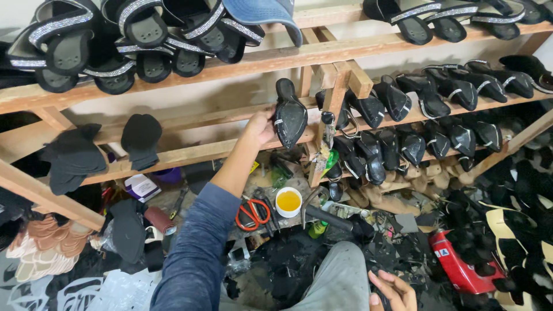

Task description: The person picks up a black high-heeled shoe and applies a yellow liquid to the sole using a small brush. They rub the liquid into the sole with their fingers, then place the shoe on a wooden shelf. They repeat the process with a second shoe.

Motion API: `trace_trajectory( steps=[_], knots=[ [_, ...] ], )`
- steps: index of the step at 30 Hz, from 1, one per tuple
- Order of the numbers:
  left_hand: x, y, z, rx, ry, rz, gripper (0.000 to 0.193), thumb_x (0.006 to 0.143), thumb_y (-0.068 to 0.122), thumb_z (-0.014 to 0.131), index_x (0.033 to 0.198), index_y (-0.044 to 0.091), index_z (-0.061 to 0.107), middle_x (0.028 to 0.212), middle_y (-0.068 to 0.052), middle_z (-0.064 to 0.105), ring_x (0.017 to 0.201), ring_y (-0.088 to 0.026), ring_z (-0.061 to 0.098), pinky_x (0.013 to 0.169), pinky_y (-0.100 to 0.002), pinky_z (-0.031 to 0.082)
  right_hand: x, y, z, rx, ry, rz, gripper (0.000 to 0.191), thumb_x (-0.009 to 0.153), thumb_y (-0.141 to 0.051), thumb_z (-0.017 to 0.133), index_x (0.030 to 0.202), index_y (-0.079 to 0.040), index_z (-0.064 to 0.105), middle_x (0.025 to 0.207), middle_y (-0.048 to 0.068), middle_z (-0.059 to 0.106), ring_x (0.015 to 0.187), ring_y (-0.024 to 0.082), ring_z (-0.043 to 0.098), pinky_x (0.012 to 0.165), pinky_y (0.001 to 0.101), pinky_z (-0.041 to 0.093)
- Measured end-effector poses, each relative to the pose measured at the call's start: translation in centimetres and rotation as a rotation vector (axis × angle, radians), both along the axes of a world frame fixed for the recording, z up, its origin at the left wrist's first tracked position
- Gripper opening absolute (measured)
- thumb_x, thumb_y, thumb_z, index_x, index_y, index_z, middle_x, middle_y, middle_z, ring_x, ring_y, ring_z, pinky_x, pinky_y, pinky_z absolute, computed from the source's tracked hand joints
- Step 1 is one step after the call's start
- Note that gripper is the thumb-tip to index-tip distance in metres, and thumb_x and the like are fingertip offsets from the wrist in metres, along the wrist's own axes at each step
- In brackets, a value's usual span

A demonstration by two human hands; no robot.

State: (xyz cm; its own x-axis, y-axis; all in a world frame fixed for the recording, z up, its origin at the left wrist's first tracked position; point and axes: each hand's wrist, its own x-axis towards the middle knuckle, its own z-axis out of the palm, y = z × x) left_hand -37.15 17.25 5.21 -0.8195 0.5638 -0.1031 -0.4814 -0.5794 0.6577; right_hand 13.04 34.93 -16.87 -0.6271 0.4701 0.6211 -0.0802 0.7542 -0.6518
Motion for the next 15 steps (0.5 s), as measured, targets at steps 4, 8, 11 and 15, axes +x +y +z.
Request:
trace_trajectory(
  steps=[4, 8, 11, 15],
  knots=[
    [-1.4, 1.7, 0.1, 0.018, 0.047, 0.022, 0.026, 0.107, 0.007, 0.041, 0.120, -0.001, 0.061, 0.115, -0.016, 0.069, 0.106, -0.028, 0.068, 0.101, -0.044, 0.055, 0.3, 1.5, -3.8, 0.045, 0.007, -0.022, 0.032, 0.084, -0.026, 0.070, 0.113, -0.016, 0.077, 0.117, 0.009, 0.065, 0.113, 0.019, 0.062, 0.108, 0.0359, 0.049],
    [-1.5, 1.9, 1.0, 0.170, 0.104, 0.121, 0.026, 0.108, -0.003, 0.038, 0.127, -0.001, 0.056, 0.124, -0.014, 0.066, 0.114, -0.025, 0.067, 0.108, -0.042, 0.052, 0.0, 3.0, -6.4, 0.062, -0.093, 0.007, 0.034, 0.081, -0.028, 0.072, 0.112, -0.016, 0.077, 0.115, 0.010, 0.064, 0.112, 0.020, 0.063, 0.105, 0.0373, 0.049],
    [-0.8, 1.7, 1.3, 0.022, 0.029, 0.007, 0.032, 0.104, 0.005, 0.034, 0.127, 0.000, 0.055, 0.123, -0.015, 0.067, 0.112, -0.026, 0.067, 0.105, -0.045, 0.052, -0.5, 3.0, -6.7, 0.063, -0.109, -0.010, 0.033, 0.082, -0.029, 0.071, 0.112, -0.018, 0.078, 0.114, 0.008, 0.065, 0.111, 0.018, 0.063, 0.103, 0.0356, 0.051],
    [-1.1, 1.7, 0.7, -0.005, 0.017, 0.003, 0.027, 0.104, 0.007, 0.040, 0.126, 0.000, 0.055, 0.120, -0.015, 0.067, 0.111, -0.027, 0.066, 0.106, -0.046, 0.052, -1.4, 2.1, -5.8, 0.004, -0.081, -0.017, 0.032, 0.083, -0.026, 0.071, 0.113, -0.019, 0.078, 0.115, 0.008, 0.065, 0.112, 0.018, 0.063, 0.103, 0.0355, 0.051]
  ],
)
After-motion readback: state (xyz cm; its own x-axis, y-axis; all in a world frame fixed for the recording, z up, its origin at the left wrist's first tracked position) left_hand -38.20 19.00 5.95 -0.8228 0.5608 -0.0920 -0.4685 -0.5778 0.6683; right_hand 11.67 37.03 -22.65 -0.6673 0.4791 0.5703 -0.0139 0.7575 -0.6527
